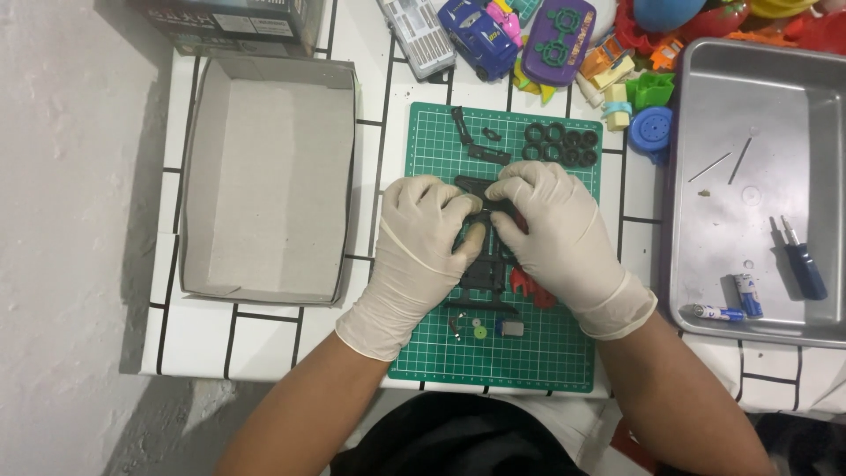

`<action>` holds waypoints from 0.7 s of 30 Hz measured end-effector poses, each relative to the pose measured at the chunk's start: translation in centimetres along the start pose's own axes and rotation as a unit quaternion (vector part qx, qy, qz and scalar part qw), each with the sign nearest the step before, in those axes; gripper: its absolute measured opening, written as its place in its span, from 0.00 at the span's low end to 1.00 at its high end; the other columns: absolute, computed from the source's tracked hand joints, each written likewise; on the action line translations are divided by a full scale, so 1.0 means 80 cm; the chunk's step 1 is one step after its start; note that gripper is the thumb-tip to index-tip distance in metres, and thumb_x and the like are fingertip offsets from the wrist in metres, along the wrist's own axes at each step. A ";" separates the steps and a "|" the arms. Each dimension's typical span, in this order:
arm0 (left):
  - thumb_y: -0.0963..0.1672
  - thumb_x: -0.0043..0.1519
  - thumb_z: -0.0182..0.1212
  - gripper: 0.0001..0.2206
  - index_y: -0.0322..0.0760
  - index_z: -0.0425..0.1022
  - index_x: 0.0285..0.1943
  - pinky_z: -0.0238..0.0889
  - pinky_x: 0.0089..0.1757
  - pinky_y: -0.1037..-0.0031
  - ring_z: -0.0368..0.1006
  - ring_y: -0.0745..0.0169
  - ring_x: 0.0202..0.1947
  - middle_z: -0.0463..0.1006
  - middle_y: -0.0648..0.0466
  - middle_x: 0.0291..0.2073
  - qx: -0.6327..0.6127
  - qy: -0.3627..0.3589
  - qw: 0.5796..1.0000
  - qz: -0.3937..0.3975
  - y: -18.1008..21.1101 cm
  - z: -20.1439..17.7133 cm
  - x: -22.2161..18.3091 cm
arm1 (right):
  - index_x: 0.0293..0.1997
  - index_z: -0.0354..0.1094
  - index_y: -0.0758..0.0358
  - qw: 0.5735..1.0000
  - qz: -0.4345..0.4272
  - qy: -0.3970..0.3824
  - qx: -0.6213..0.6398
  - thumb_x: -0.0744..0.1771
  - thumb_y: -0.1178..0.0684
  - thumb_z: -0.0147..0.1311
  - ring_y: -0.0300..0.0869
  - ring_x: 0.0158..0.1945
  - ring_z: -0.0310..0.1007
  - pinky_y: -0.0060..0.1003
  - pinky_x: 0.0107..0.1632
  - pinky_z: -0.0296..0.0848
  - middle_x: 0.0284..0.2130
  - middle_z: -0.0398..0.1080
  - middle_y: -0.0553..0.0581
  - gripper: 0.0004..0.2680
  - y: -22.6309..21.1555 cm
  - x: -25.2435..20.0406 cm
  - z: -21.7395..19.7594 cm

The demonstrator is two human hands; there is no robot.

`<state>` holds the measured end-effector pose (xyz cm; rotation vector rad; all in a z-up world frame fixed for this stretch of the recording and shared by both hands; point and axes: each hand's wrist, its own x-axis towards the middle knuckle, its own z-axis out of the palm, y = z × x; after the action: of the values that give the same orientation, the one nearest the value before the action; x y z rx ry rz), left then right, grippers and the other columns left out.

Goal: Unboxing a toy car kit and assembling the plastic chassis and components on a cutting mat.

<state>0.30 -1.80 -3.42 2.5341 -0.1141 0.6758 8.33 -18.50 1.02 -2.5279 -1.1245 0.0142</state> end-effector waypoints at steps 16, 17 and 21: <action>0.44 0.55 0.70 0.09 0.42 0.80 0.42 0.57 0.53 0.53 0.68 0.55 0.48 0.71 0.56 0.31 -0.018 0.013 1.000 -0.003 0.002 -0.001 0.000 | 0.42 0.75 0.61 1.000 -0.008 0.011 0.006 0.65 0.58 0.61 0.52 0.56 0.71 0.48 0.56 0.69 0.44 0.71 0.59 0.04 -0.003 -0.002 -0.002; 0.44 0.55 0.70 0.09 0.42 0.80 0.42 0.57 0.53 0.53 0.68 0.55 0.48 0.71 0.56 0.31 -0.018 0.013 1.000 -0.002 0.001 -0.001 0.000 | 0.42 0.75 0.61 1.000 -0.008 0.012 0.006 0.65 0.58 0.61 0.52 0.56 0.71 0.48 0.56 0.69 0.44 0.71 0.59 0.04 -0.003 -0.002 -0.003; 0.45 0.55 0.70 0.10 0.44 0.78 0.44 0.58 0.53 0.55 0.68 0.57 0.48 0.71 0.58 0.32 -0.016 0.026 1.000 -0.001 -0.003 -0.003 0.001 | 0.43 0.75 0.61 1.000 0.003 -0.003 0.011 0.65 0.58 0.61 0.51 0.57 0.71 0.47 0.56 0.68 0.45 0.72 0.59 0.05 -0.007 0.000 -0.010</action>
<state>0.34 -1.46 -3.32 2.4834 -0.1040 0.7336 8.05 -18.42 1.94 -2.5134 -1.1124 0.0366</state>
